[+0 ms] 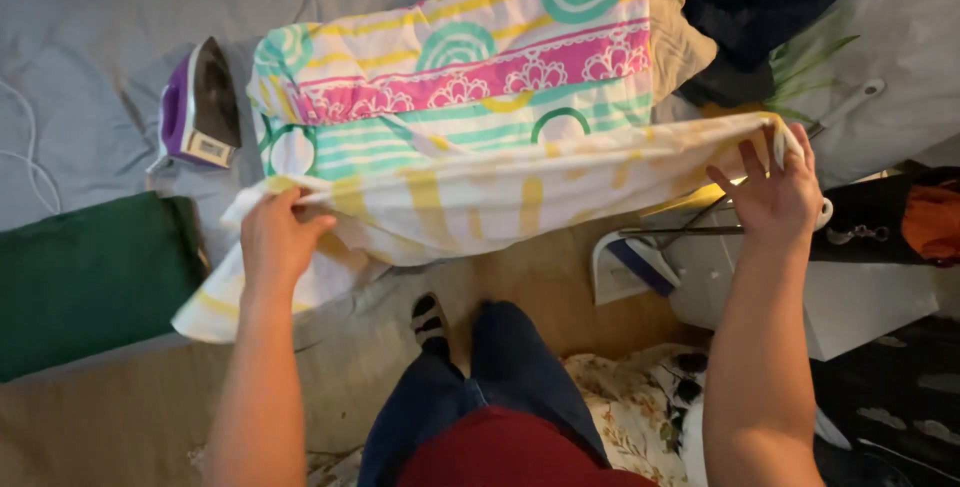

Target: The person folds a colorful patterned towel by hand on a bed. They shake out the towel, align the edges, and fold it into a compact rectangle. The person then places the folded towel on top of a green folded item already on the bed.

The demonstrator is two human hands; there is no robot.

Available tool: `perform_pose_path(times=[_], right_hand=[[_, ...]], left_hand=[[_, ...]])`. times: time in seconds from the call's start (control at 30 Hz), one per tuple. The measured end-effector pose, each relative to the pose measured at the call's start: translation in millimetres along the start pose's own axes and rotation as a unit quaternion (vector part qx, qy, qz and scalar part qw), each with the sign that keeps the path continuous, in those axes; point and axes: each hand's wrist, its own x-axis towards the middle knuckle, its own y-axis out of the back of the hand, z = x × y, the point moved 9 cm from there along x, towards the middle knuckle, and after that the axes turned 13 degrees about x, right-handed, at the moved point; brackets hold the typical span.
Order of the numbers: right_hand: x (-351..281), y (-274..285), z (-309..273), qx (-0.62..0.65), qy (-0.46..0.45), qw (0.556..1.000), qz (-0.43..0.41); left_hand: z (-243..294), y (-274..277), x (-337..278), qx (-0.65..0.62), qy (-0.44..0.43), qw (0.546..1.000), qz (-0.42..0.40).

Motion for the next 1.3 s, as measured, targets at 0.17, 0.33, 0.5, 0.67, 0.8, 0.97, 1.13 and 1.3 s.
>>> perform_pose_path(times=[0.17, 0.33, 0.5, 0.67, 0.8, 0.97, 1.13, 1.3], right_hand=[[62, -25, 1, -0.001, -0.011, 0.999, -0.03], [156, -56, 37, 0.029, -0.136, 0.973, -0.183], [224, -92, 69, -0.099, -0.173, 0.979, -0.045], [266, -137, 68, -0.076, -0.162, 0.983, -0.043], [289, -162, 77, -0.03, -0.121, 0.989, -0.083], [299, -175, 104, -0.176, -0.071, 0.974, -0.127], [324, -127, 110, -0.205, -0.042, 0.977, -0.039], [319, -120, 104, -0.198, 0.011, 0.98, 0.017]], left_hand=[[37, 6, 89, 0.145, -0.159, 0.97, 0.113], [51, -22, 174, -0.012, -0.144, 0.989, -0.01], [-11, -106, 232, 0.015, -0.07, 0.972, -0.224], [-97, -124, 247, 0.298, 0.018, 0.877, -0.375], [-25, -67, 267, 0.374, 0.016, 0.923, -0.084], [12, -56, 278, 0.394, -0.013, 0.901, 0.184], [10, -77, 303, 0.353, -0.016, 0.929, 0.113], [-17, -82, 323, 0.273, 0.02, 0.958, -0.084]])
